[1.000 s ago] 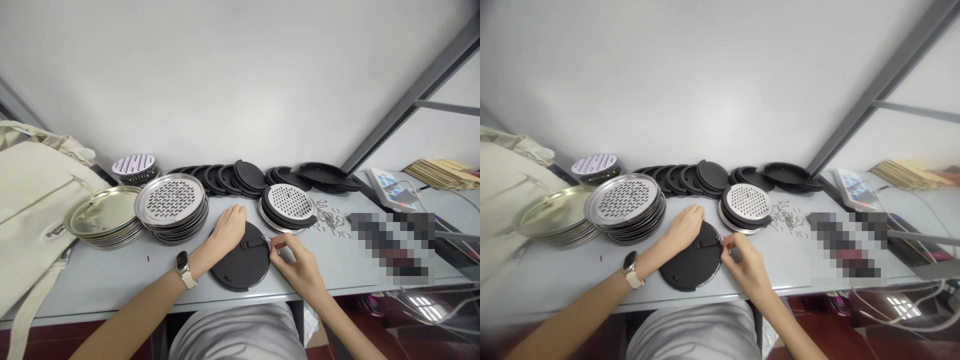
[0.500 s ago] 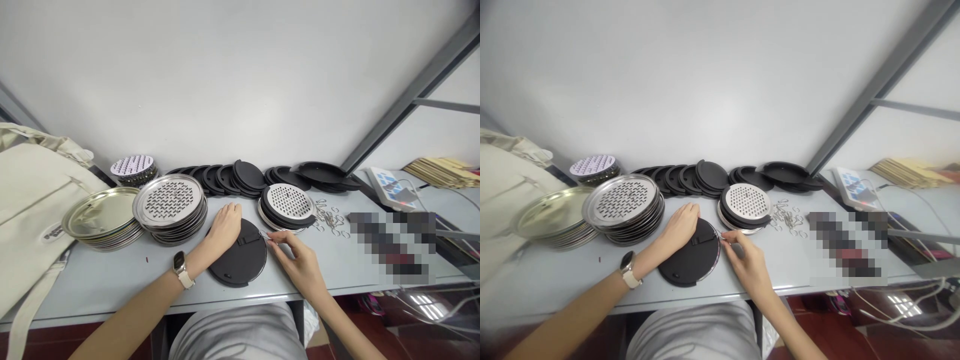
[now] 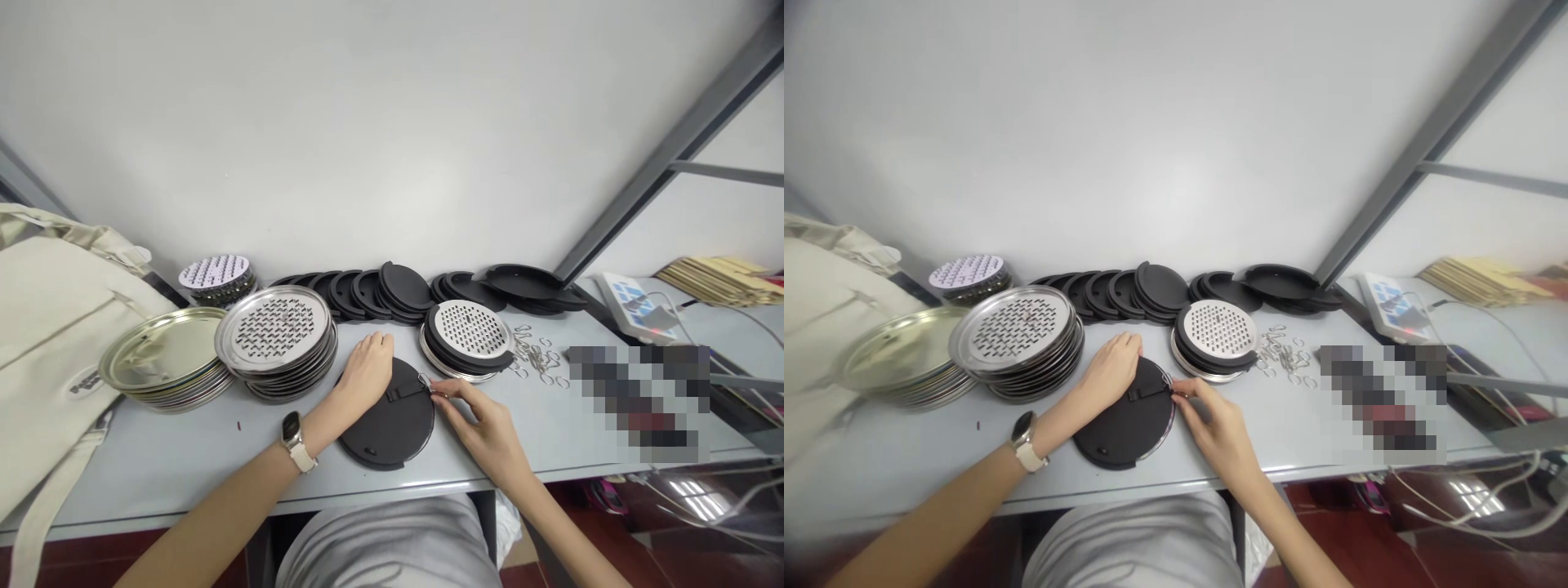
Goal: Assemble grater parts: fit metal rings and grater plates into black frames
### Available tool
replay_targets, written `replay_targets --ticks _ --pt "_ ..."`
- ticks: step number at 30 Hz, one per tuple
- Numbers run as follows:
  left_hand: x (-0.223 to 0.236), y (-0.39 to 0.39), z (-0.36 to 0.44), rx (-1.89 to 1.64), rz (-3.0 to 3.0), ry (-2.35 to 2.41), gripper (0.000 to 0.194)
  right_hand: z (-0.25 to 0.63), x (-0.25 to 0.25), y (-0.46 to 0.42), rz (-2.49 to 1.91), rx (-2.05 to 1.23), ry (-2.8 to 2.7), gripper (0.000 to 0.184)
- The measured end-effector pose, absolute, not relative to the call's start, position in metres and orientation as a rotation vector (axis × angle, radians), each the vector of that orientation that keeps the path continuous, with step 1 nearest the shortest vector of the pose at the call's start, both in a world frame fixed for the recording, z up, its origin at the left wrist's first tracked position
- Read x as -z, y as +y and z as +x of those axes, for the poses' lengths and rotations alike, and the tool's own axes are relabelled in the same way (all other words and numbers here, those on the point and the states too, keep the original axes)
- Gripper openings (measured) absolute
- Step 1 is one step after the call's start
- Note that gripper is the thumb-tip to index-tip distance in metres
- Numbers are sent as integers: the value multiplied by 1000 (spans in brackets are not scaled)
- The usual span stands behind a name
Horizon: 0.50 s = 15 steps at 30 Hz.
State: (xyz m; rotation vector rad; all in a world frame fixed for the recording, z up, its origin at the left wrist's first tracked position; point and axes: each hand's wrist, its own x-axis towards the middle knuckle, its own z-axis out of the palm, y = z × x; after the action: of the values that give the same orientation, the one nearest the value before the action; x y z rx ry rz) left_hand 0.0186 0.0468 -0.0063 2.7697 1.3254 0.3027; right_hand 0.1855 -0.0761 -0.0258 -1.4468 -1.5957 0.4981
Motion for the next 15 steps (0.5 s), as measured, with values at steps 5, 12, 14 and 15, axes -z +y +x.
replay_targets --ticks 5,12,14,15 --pt "7 48 18 -308 2763 1321 24 185 26 -76 -1446 -467 -1607 12" --pt "8 48 18 -310 2754 1327 24 185 25 -76 -1441 -478 -1619 12" --pt "7 48 18 -310 2753 1325 24 186 25 -76 -1436 -472 -1632 12" --pt "7 48 18 -311 2753 1322 24 186 24 -76 -1433 -470 -1640 12"
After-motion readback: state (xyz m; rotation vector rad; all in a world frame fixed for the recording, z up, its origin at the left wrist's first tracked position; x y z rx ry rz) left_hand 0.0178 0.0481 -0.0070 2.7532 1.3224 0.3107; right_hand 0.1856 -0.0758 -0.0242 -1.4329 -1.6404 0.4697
